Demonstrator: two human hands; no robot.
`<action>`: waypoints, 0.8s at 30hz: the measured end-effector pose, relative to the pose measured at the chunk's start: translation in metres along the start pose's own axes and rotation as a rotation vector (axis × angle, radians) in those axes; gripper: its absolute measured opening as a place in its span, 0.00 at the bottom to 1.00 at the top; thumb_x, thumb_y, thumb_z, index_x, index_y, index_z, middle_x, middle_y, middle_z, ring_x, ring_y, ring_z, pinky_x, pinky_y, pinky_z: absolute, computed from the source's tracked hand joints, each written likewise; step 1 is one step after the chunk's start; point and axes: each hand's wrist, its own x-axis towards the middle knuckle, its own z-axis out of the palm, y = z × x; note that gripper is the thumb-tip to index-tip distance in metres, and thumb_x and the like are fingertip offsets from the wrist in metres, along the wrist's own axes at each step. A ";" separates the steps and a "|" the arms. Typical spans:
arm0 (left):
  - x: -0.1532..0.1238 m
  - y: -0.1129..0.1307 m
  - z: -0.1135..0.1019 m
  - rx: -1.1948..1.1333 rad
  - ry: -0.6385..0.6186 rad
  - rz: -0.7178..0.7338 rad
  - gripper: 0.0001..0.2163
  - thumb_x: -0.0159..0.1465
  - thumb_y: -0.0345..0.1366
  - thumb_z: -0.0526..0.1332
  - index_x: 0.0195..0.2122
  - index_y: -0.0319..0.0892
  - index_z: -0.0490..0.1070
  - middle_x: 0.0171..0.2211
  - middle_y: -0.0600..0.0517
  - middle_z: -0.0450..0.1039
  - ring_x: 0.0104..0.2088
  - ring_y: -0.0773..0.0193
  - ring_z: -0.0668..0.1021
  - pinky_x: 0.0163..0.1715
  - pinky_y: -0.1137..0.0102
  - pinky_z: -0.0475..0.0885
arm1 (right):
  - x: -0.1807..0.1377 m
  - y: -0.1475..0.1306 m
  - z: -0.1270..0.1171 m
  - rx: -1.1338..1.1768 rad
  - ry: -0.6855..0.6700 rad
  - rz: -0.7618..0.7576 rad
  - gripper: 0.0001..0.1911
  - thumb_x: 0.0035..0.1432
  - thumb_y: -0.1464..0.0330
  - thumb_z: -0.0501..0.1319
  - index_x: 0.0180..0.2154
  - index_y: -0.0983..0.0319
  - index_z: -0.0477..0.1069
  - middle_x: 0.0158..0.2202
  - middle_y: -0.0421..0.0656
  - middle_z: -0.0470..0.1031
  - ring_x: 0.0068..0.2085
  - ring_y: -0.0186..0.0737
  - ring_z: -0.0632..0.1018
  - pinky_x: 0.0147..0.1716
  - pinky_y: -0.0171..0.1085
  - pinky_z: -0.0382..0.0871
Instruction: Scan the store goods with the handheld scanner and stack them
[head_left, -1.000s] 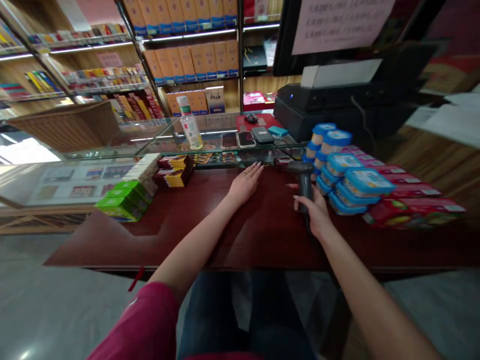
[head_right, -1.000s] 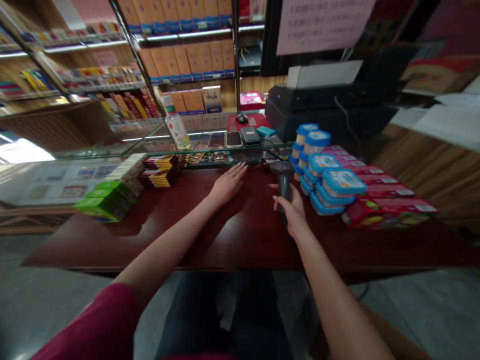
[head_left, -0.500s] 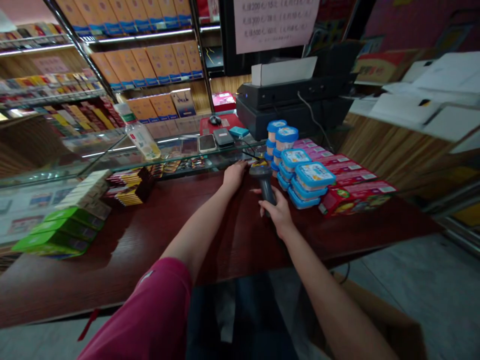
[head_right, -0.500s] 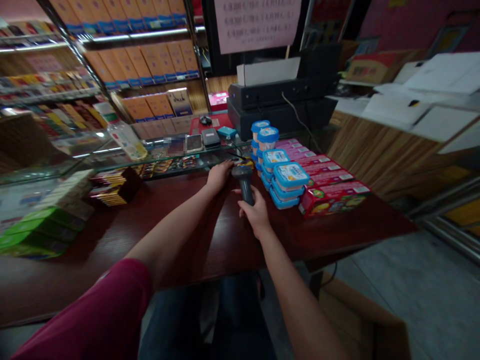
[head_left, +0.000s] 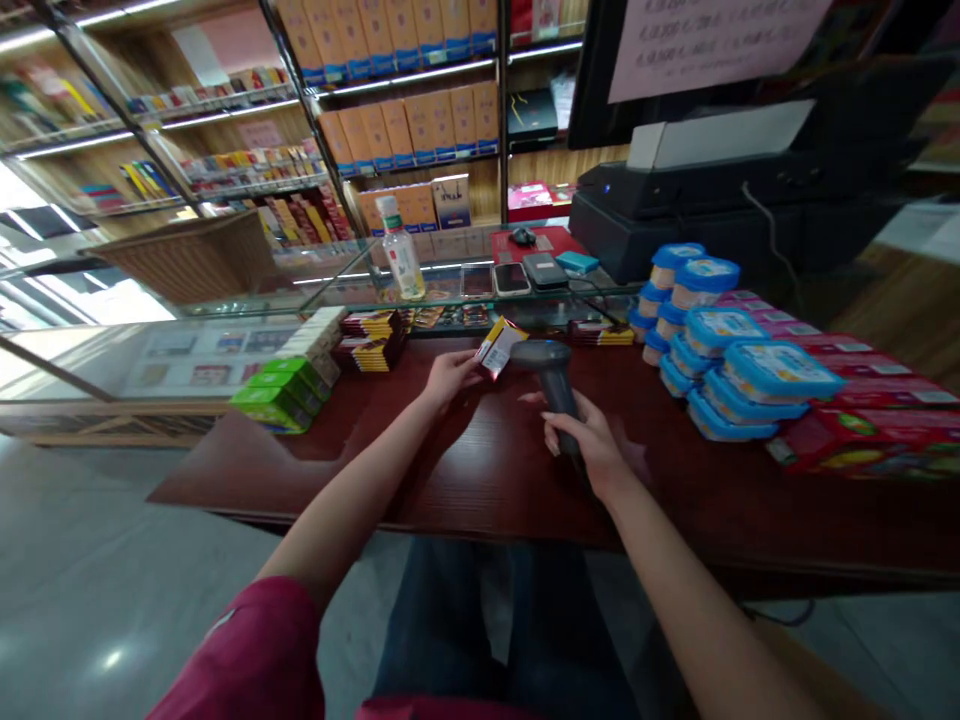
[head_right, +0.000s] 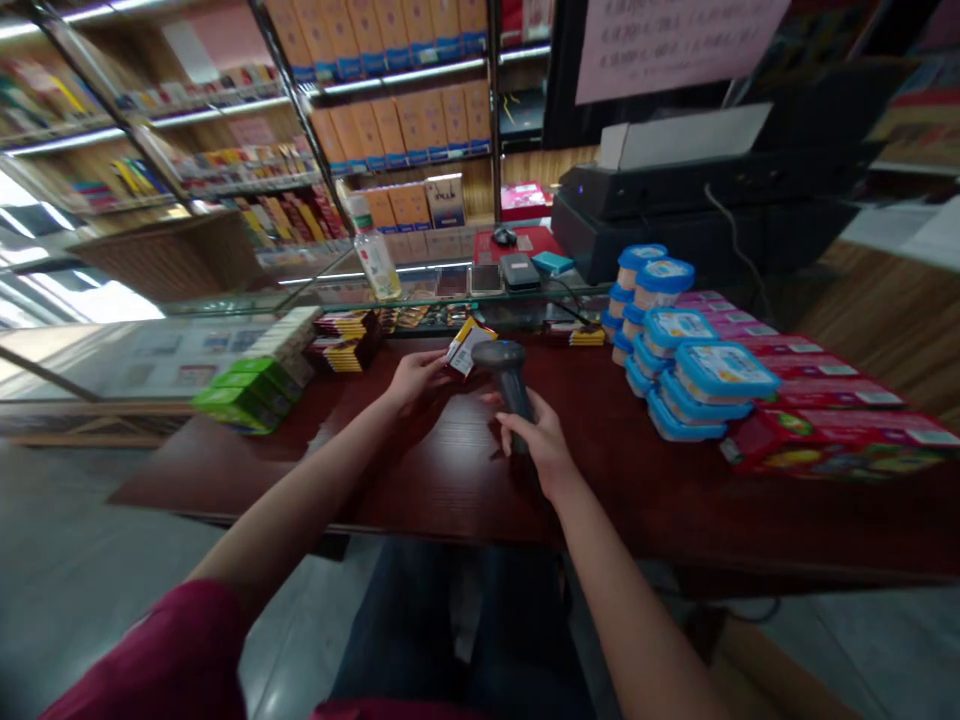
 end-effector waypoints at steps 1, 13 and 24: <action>-0.007 0.001 -0.015 -0.005 0.022 0.005 0.15 0.63 0.36 0.73 0.49 0.36 0.82 0.42 0.46 0.85 0.39 0.61 0.85 0.46 0.65 0.81 | 0.002 0.003 0.014 -0.004 -0.032 0.014 0.17 0.51 0.65 0.71 0.43 0.60 0.76 0.48 0.46 0.83 0.20 0.28 0.69 0.18 0.35 0.64; -0.038 -0.020 -0.076 -0.060 0.251 0.129 0.14 0.64 0.35 0.70 0.50 0.37 0.82 0.44 0.44 0.85 0.37 0.63 0.85 0.43 0.67 0.80 | 0.009 0.036 0.078 -0.135 -0.129 0.013 0.20 0.49 0.64 0.73 0.45 0.59 0.76 0.46 0.46 0.84 0.19 0.29 0.68 0.18 0.35 0.64; -0.049 -0.012 -0.075 0.249 0.362 0.307 0.12 0.68 0.32 0.64 0.51 0.40 0.82 0.50 0.46 0.84 0.50 0.56 0.84 0.54 0.63 0.78 | 0.002 0.029 0.078 -0.181 -0.123 0.025 0.22 0.49 0.61 0.75 0.46 0.58 0.76 0.47 0.46 0.83 0.22 0.30 0.70 0.21 0.37 0.67</action>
